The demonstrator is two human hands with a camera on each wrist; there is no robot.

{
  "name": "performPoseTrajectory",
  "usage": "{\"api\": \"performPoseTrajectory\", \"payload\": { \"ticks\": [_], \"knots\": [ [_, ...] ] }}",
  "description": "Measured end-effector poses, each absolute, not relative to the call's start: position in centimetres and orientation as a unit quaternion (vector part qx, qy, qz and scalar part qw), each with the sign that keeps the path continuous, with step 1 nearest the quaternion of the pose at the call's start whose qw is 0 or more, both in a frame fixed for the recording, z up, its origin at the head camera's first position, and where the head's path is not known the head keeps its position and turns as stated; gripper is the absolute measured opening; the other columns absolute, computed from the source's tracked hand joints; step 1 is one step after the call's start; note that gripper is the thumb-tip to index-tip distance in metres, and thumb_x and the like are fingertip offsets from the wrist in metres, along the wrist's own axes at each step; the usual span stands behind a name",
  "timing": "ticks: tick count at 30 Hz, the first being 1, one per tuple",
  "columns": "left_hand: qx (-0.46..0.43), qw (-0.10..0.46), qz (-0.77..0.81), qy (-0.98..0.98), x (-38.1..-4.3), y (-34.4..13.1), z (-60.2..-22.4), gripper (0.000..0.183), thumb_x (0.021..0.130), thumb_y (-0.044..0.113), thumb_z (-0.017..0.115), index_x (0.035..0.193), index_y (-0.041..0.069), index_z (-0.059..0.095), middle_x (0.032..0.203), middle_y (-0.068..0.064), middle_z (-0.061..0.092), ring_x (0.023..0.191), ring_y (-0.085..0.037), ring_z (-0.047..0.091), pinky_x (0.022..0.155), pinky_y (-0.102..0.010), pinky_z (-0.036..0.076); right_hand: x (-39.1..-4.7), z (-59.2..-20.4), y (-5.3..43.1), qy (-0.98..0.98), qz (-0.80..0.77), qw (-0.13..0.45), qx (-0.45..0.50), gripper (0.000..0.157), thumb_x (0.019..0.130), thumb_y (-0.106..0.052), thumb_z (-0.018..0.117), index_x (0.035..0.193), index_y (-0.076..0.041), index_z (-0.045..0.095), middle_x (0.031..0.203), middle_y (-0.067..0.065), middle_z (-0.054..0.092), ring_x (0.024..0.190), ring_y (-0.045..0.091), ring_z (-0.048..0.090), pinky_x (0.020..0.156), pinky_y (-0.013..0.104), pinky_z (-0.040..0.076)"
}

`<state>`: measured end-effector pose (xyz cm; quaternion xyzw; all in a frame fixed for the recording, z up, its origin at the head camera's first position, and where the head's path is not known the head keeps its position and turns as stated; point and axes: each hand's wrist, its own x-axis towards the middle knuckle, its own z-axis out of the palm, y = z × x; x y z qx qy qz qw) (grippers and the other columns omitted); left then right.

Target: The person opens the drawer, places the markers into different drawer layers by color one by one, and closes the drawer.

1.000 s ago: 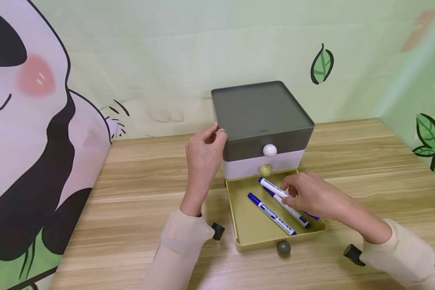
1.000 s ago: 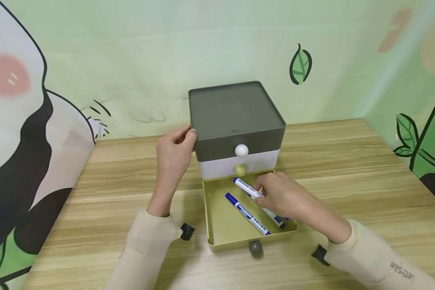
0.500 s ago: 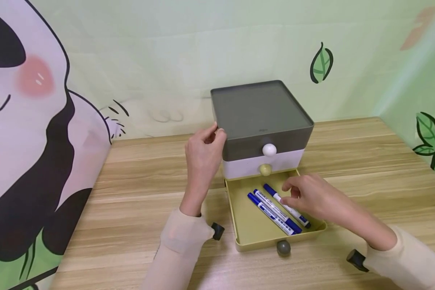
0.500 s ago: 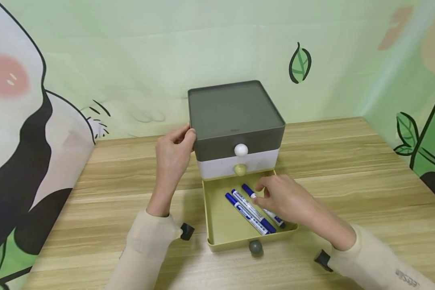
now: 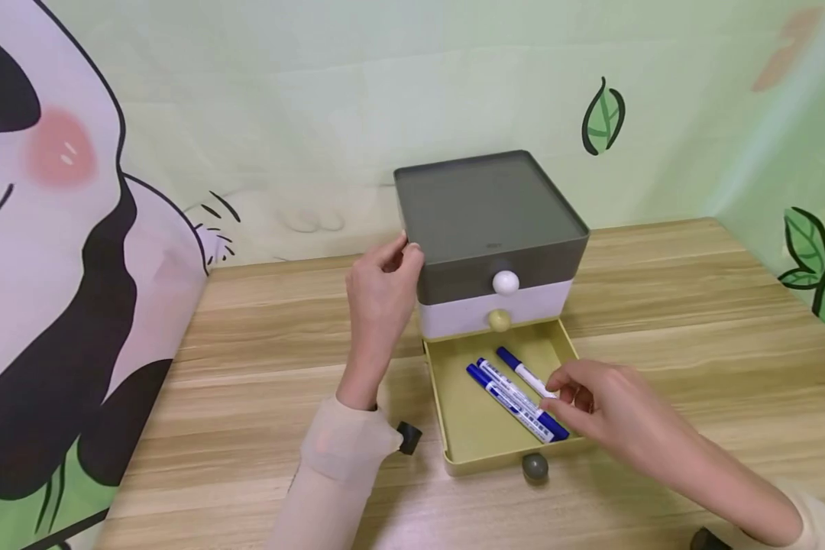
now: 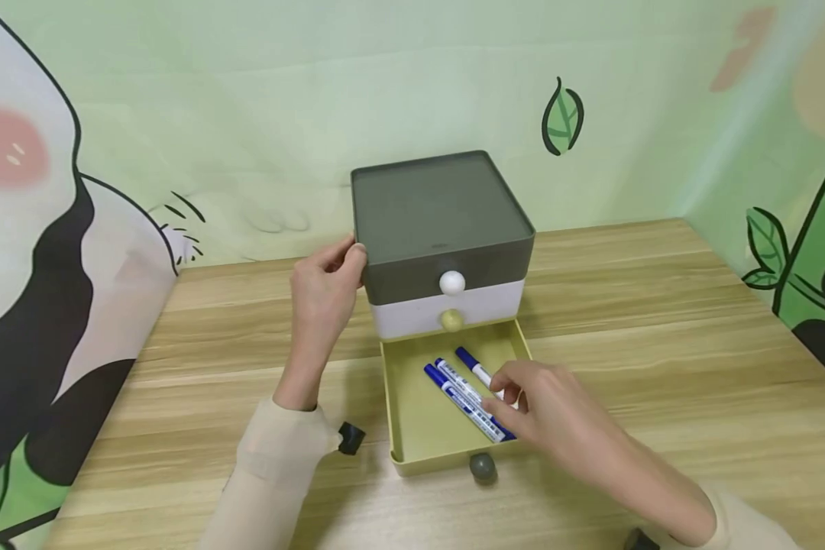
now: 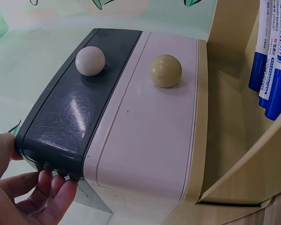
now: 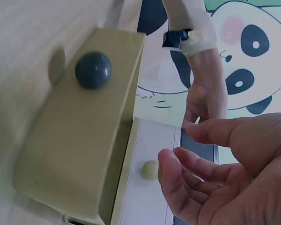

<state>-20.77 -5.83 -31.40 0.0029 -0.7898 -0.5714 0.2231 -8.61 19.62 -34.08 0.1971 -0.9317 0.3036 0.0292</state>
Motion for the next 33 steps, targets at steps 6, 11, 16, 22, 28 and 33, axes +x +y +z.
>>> {"api": "performPoseTrajectory", "payload": {
  "ticks": [6,11,16,22,28,33],
  "knots": [
    [0.005,0.223,-0.571,-0.790,-20.8,-6.0,-31.3,0.032,0.090,0.023,0.067,0.118,0.012,0.079,0.096,-0.004,0.077,0.082,-0.017,0.069,0.078,-0.035,0.054,-6.8,-34.8,19.8,-0.914,0.354,0.020,0.197,0.008,0.093,-0.019,0.078,0.091,-0.017,0.071,0.076,-0.019,0.063,0.064,-0.002,0.055,0.055,0.022,0.049],
    [0.006,0.223,-0.571,-0.790,-20.9,-6.0,-31.2,0.032,0.091,0.023,0.067,0.118,0.012,0.080,0.098,-0.004,0.078,0.084,-0.017,0.070,0.079,-0.035,0.055,-5.7,-35.6,20.1,-0.909,0.367,-0.009,0.195,0.007,0.093,-0.018,0.077,0.092,-0.017,0.071,0.077,-0.018,0.064,0.065,-0.001,0.055,0.055,0.022,0.050],
    [0.006,0.222,-0.569,-0.792,-20.9,-5.9,-31.2,0.032,0.091,0.023,0.067,0.118,0.011,0.079,0.102,-0.005,0.078,0.087,-0.018,0.072,0.081,-0.035,0.056,-5.0,-37.1,20.3,-0.904,0.376,-0.039,0.198,0.004,0.095,-0.019,0.076,0.096,-0.016,0.073,0.079,-0.015,0.065,0.067,-0.002,0.054,0.056,0.021,0.050],
    [0.006,0.223,-0.568,-0.792,-20.8,-5.9,-31.2,0.032,0.091,0.023,0.067,0.118,0.011,0.079,0.102,-0.005,0.078,0.087,-0.018,0.071,0.081,-0.035,0.056,-4.5,-38.9,20.3,-0.892,0.402,-0.055,0.201,0.005,0.096,-0.018,0.075,0.100,-0.015,0.076,0.077,-0.015,0.063,0.066,-0.002,0.051,0.054,0.021,0.048],
    [0.010,0.216,-0.569,-0.794,-20.8,-5.9,-31.2,0.032,0.091,0.024,0.067,0.119,0.012,0.079,0.101,-0.004,0.078,0.086,-0.017,0.070,0.080,-0.035,0.055,-4.2,-39.9,20.3,-0.879,0.424,-0.059,0.210,0.010,0.097,-0.015,0.072,0.104,-0.010,0.077,0.082,-0.013,0.066,0.070,-0.003,0.055,0.057,0.022,0.051],
    [0.008,0.214,-0.572,-0.792,-20.7,-5.9,-31.3,0.033,0.091,0.023,0.066,0.119,0.012,0.079,0.104,-0.005,0.078,0.088,-0.018,0.071,0.081,-0.036,0.056,-4.2,-40.3,20.4,-0.879,0.421,-0.080,0.209,0.018,0.099,-0.016,0.070,0.112,-0.006,0.076,0.090,-0.011,0.070,0.076,-0.002,0.058,0.063,0.023,0.053]
  ]
}}
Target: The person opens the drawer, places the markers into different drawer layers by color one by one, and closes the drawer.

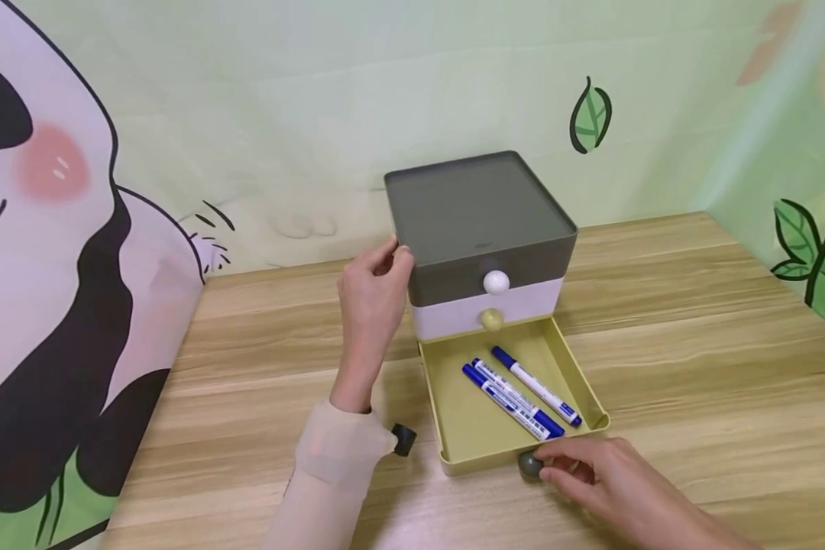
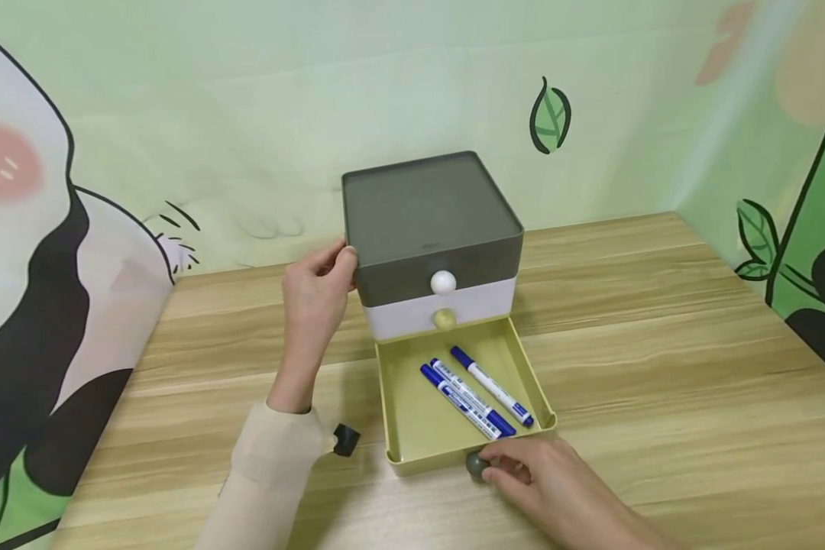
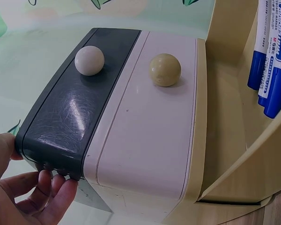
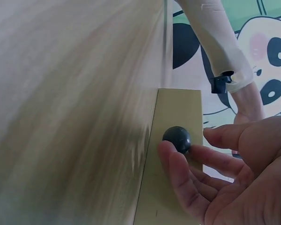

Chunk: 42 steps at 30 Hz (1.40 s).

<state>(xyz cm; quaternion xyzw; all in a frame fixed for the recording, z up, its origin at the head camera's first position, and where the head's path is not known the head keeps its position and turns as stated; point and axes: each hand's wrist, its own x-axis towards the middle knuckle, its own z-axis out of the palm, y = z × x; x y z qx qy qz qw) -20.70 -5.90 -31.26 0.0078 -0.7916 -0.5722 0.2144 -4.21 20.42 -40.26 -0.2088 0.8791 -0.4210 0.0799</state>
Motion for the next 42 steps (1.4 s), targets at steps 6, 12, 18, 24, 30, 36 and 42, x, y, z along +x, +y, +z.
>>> {"api": "performPoseTrajectory", "payload": {
  "ticks": [6,12,18,24,30,36,42],
  "knots": [
    [0.008,0.217,-0.573,-0.790,-20.6,-5.9,-31.3,0.033,0.091,0.023,0.066,0.118,0.012,0.079,0.102,-0.004,0.078,0.087,-0.017,0.071,0.080,-0.036,0.055,-4.4,-40.4,20.5,0.882,-0.408,0.110,-0.210,0.025,0.099,-0.018,0.070,0.121,-0.006,0.075,0.101,-0.009,0.072,0.081,-0.001,0.060,0.068,0.023,0.055],
    [0.007,0.220,-0.569,-0.792,-20.7,-5.9,-31.2,0.032,0.090,0.023,0.066,0.118,0.012,0.080,0.101,-0.005,0.078,0.085,-0.017,0.071,0.079,-0.035,0.055,-4.5,-40.8,20.3,0.882,-0.401,0.091,-0.232,0.025,0.099,-0.017,0.070,0.122,-0.010,0.076,0.107,-0.007,0.073,0.086,-0.001,0.059,0.072,0.023,0.055],
    [0.006,0.221,-0.569,-0.792,-20.7,-5.9,-31.2,0.032,0.090,0.022,0.067,0.117,0.011,0.080,0.099,-0.006,0.077,0.085,-0.018,0.071,0.078,-0.035,0.055,-4.6,-41.8,20.1,0.883,-0.368,-0.015,-0.292,0.025,0.096,-0.008,0.072,0.120,-0.010,0.077,0.114,-0.004,0.075,0.099,0.004,0.065,0.081,0.025,0.057],
    [0.005,0.223,-0.569,-0.792,-20.7,-5.9,-31.3,0.032,0.090,0.022,0.066,0.117,0.011,0.080,0.100,-0.006,0.078,0.085,-0.018,0.071,0.080,-0.036,0.056,-4.7,-41.6,19.6,0.887,-0.368,-0.011,-0.278,0.023,0.097,-0.011,0.071,0.119,-0.013,0.078,0.114,-0.007,0.075,0.103,0.002,0.065,0.084,0.026,0.057],
    [0.006,0.224,-0.567,-0.792,-20.7,-5.9,-31.3,0.031,0.090,0.022,0.067,0.117,0.012,0.080,0.101,-0.005,0.078,0.085,-0.018,0.071,0.079,-0.036,0.056,-4.7,-41.3,19.0,0.895,-0.377,0.008,-0.240,0.019,0.096,-0.014,0.073,0.114,-0.016,0.080,0.109,-0.009,0.076,0.098,0.001,0.065,0.081,0.029,0.059],
    [0.006,0.225,-0.568,-0.792,-20.7,-5.9,-31.3,0.031,0.090,0.022,0.067,0.117,0.011,0.080,0.101,-0.005,0.078,0.085,-0.017,0.072,0.079,-0.035,0.056,-4.7,-41.4,18.8,0.893,-0.384,-0.025,-0.232,0.018,0.093,-0.010,0.076,0.110,-0.014,0.080,0.103,-0.008,0.077,0.090,0.000,0.065,0.074,0.026,0.059],
    [0.009,0.221,-0.568,-0.793,-20.8,-5.9,-31.3,0.032,0.091,0.023,0.067,0.118,0.012,0.080,0.100,-0.005,0.077,0.086,-0.017,0.071,0.080,-0.036,0.056,-4.9,-41.2,18.5,0.896,-0.390,-0.036,-0.207,0.019,0.092,-0.010,0.077,0.111,-0.014,0.080,0.102,-0.009,0.076,0.088,0.000,0.063,0.073,0.025,0.057]
  ]
}}
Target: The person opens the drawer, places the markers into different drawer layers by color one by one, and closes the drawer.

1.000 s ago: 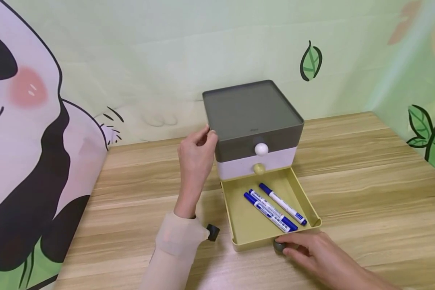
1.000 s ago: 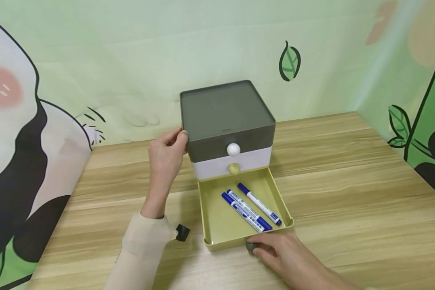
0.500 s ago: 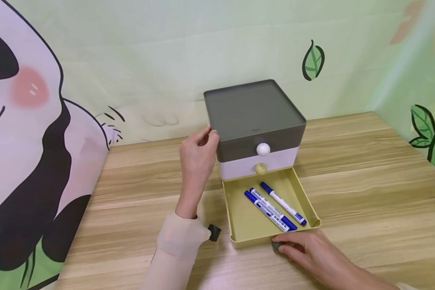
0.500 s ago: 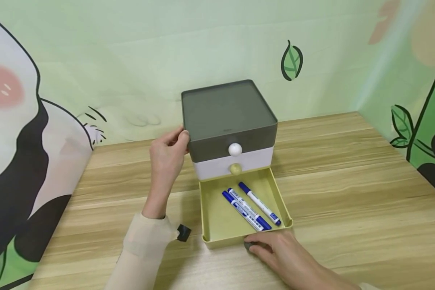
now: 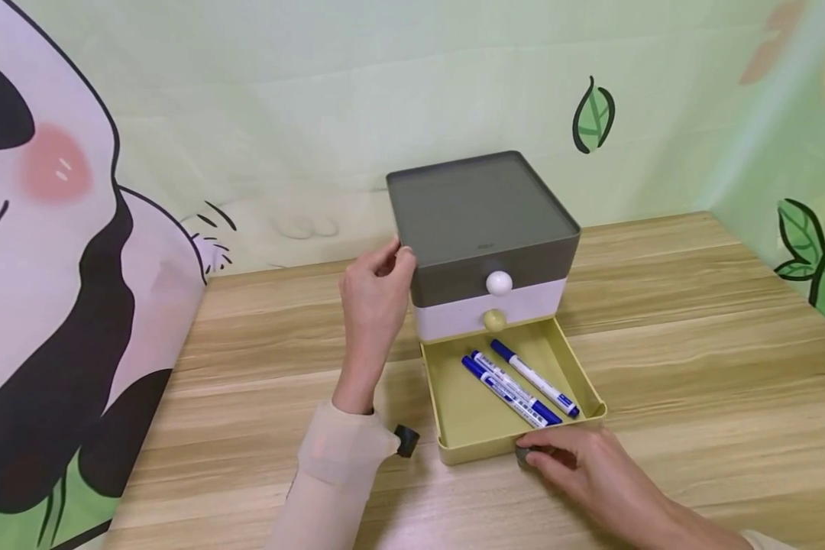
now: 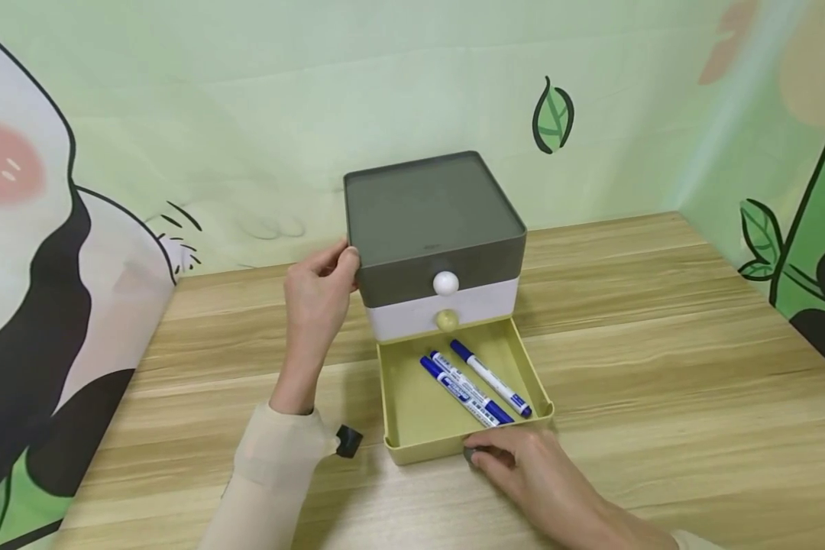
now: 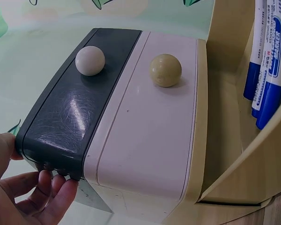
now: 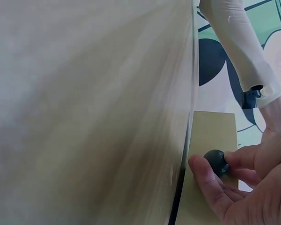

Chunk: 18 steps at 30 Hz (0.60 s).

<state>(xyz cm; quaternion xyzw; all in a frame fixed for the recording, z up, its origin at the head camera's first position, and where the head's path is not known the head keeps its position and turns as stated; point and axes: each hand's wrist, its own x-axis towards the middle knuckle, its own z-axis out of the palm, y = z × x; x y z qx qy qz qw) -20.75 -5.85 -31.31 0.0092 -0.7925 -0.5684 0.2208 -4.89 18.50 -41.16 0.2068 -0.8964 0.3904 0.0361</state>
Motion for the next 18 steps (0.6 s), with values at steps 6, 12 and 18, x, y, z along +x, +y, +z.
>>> {"api": "performPoseTrajectory", "payload": {
  "ticks": [6,12,18],
  "knots": [
    [0.008,0.220,-0.570,-0.792,-20.8,-5.9,-31.3,0.032,0.091,0.023,0.066,0.118,0.012,0.080,0.102,-0.005,0.078,0.087,-0.017,0.072,0.081,-0.036,0.056,-5.5,-40.9,18.0,-0.896,0.399,0.045,0.191,0.020,0.091,-0.009,0.078,0.110,-0.013,0.080,0.103,-0.007,0.077,0.088,0.002,0.064,0.073,0.025,0.058],
    [0.007,0.217,-0.573,-0.790,-20.7,-5.9,-31.2,0.032,0.091,0.023,0.067,0.119,0.012,0.079,0.102,-0.006,0.077,0.087,-0.018,0.072,0.080,-0.036,0.056,-6.2,-40.8,17.7,-0.894,0.403,0.050,0.189,0.019,0.091,-0.009,0.078,0.109,-0.012,0.081,0.102,-0.005,0.078,0.088,0.002,0.065,0.073,0.025,0.058],
    [0.007,0.215,-0.572,-0.792,-20.7,-5.9,-31.3,0.033,0.090,0.023,0.066,0.119,0.013,0.079,0.101,-0.005,0.077,0.086,-0.017,0.071,0.080,-0.037,0.056,-6.8,-40.8,17.4,-0.897,0.404,0.050,0.172,0.020,0.090,-0.007,0.079,0.109,-0.013,0.081,0.103,-0.006,0.078,0.092,0.004,0.067,0.078,0.026,0.059]
  ]
}}
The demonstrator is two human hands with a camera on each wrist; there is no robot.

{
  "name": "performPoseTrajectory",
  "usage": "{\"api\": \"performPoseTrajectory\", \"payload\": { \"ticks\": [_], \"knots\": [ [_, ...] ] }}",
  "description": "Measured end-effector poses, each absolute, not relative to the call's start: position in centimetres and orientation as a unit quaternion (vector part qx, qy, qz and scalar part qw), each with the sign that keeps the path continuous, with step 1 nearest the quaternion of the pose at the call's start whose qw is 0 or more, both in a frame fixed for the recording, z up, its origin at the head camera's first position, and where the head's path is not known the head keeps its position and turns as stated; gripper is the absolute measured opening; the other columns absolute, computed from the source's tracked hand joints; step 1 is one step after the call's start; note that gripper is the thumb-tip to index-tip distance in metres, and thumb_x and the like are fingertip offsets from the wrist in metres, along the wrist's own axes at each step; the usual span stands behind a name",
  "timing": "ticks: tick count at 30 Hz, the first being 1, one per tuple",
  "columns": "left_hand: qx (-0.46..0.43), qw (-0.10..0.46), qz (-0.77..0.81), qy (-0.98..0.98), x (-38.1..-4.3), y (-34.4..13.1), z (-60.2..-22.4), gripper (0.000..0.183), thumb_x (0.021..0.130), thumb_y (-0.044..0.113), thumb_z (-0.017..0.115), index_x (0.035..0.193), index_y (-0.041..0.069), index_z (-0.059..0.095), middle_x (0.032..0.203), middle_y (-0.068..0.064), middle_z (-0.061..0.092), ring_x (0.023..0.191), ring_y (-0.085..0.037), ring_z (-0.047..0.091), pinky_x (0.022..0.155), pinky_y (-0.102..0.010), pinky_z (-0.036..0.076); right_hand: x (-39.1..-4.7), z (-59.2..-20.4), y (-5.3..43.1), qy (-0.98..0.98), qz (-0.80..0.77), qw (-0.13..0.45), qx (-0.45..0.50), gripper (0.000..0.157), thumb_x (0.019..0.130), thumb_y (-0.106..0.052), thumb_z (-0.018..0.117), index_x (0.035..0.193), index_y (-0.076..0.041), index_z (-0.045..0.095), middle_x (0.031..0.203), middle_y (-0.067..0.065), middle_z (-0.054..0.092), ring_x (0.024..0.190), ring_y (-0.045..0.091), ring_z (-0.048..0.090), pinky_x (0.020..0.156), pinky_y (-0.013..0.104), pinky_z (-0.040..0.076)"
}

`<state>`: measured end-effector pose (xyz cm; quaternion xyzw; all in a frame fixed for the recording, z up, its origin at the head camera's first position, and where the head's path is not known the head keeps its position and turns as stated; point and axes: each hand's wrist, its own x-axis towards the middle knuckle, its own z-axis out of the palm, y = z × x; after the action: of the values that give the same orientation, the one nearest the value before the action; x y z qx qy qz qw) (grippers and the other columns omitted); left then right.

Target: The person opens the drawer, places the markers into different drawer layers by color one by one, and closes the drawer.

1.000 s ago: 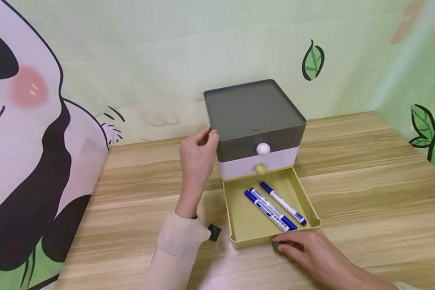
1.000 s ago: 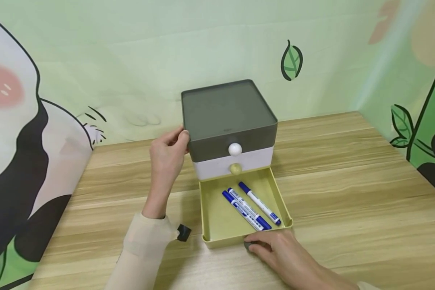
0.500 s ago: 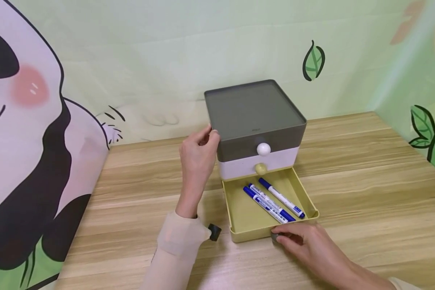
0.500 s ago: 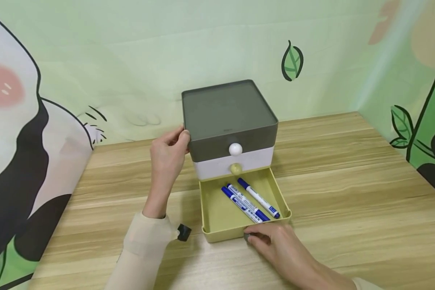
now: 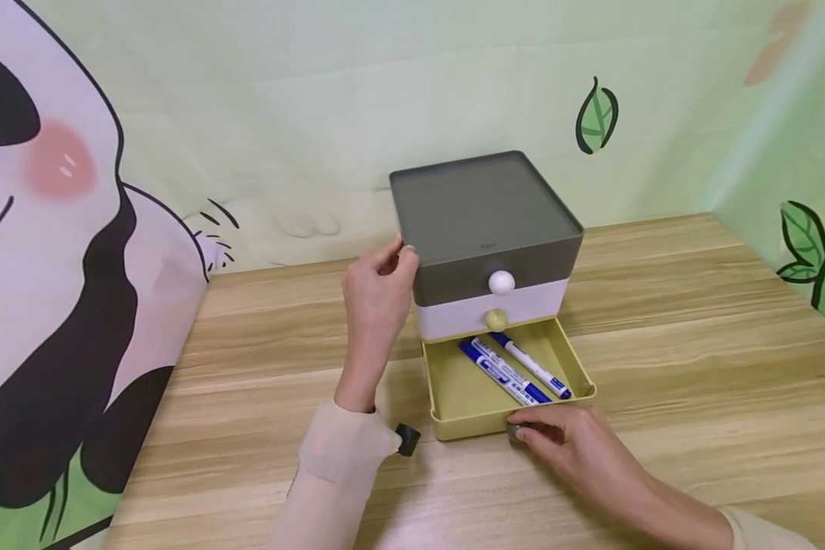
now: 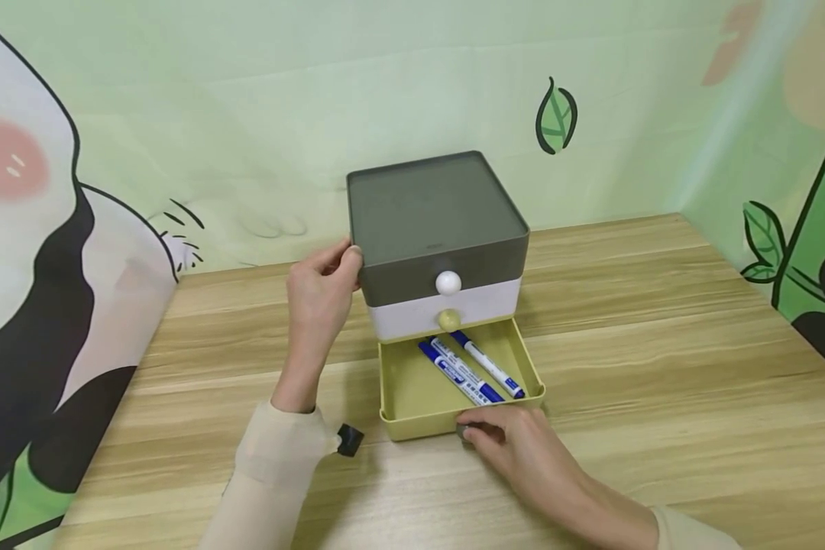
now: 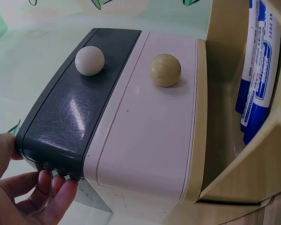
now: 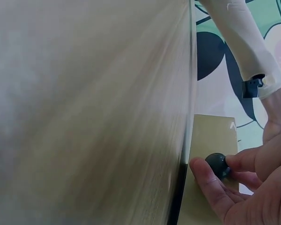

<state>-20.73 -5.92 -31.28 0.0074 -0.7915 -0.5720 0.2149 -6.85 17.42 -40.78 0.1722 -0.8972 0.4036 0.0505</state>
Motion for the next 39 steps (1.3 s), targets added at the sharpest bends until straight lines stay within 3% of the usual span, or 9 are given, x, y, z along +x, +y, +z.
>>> {"api": "performPoseTrajectory", "payload": {
  "ticks": [6,15,39],
  "knots": [
    [0.008,0.218,-0.571,-0.791,-20.8,-5.9,-31.3,0.033,0.090,0.023,0.067,0.118,0.012,0.079,0.101,-0.004,0.077,0.086,-0.017,0.071,0.080,-0.036,0.056,-7.7,-40.9,17.3,-0.898,0.401,0.055,0.175,0.021,0.089,-0.006,0.079,0.110,-0.012,0.081,0.104,-0.004,0.078,0.090,0.005,0.067,0.077,0.026,0.059],
    [0.007,0.221,-0.570,-0.792,-20.9,-5.9,-31.4,0.032,0.090,0.023,0.068,0.118,0.013,0.080,0.097,-0.004,0.077,0.083,-0.017,0.069,0.078,-0.035,0.054,-9.0,-40.8,17.2,-0.884,0.434,0.028,0.171,0.021,0.092,-0.003,0.075,0.113,-0.005,0.079,0.094,0.000,0.076,0.070,0.003,0.064,0.063,0.023,0.056],
    [0.005,0.231,-0.568,-0.790,-20.8,-5.9,-31.3,0.031,0.089,0.021,0.067,0.116,0.013,0.080,0.097,-0.004,0.078,0.081,-0.016,0.067,0.075,-0.032,0.052,-11.4,-41.1,16.8,-0.883,0.437,0.026,0.170,0.021,0.092,0.001,0.073,0.113,0.000,0.077,0.091,0.005,0.075,0.066,0.010,0.067,0.055,0.024,0.054]
  ]
}}
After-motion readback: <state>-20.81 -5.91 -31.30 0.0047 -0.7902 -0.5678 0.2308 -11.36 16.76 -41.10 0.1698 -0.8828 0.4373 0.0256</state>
